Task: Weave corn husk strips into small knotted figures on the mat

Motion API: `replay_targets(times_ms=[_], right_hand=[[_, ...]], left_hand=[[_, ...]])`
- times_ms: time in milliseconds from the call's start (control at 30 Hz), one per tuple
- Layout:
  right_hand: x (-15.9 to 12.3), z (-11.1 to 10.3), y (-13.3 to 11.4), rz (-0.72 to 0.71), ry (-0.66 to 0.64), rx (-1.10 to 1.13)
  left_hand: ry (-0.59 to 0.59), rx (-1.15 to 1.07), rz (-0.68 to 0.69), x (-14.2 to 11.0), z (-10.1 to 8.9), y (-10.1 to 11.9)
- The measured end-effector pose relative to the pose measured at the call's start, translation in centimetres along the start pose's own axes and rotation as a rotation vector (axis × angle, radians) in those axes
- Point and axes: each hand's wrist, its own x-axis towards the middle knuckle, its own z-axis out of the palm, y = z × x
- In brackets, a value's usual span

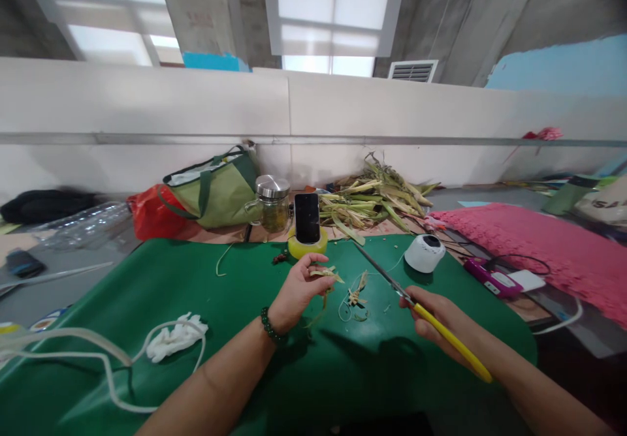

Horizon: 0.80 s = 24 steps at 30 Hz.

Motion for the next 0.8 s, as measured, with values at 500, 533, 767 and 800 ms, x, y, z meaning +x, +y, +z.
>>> replay_targets(times_ms=[500, 533, 767, 800], right_hand=[[5.1, 2.2, -4.8, -0.054, 0.193, 0.062], [5.4, 2.3, -5.0, -0.064, 0.215, 0.043], [7.5, 3.3, -6.3, -0.148, 0.22, 0.046], [7.6, 3.3, -6.4, -0.114, 0.229, -0.021]], left_hand=[[-0.032, 0.015, 0.011, 0.1, 0.1, -0.1], [-0.04, 0.014, 0.008, 0.1, 0.1, -0.1], [-0.192, 0.031, -0.051, 0.0, 0.1, -0.6], [-0.181, 0.018, -0.059, 0.0, 0.1, -0.6]])
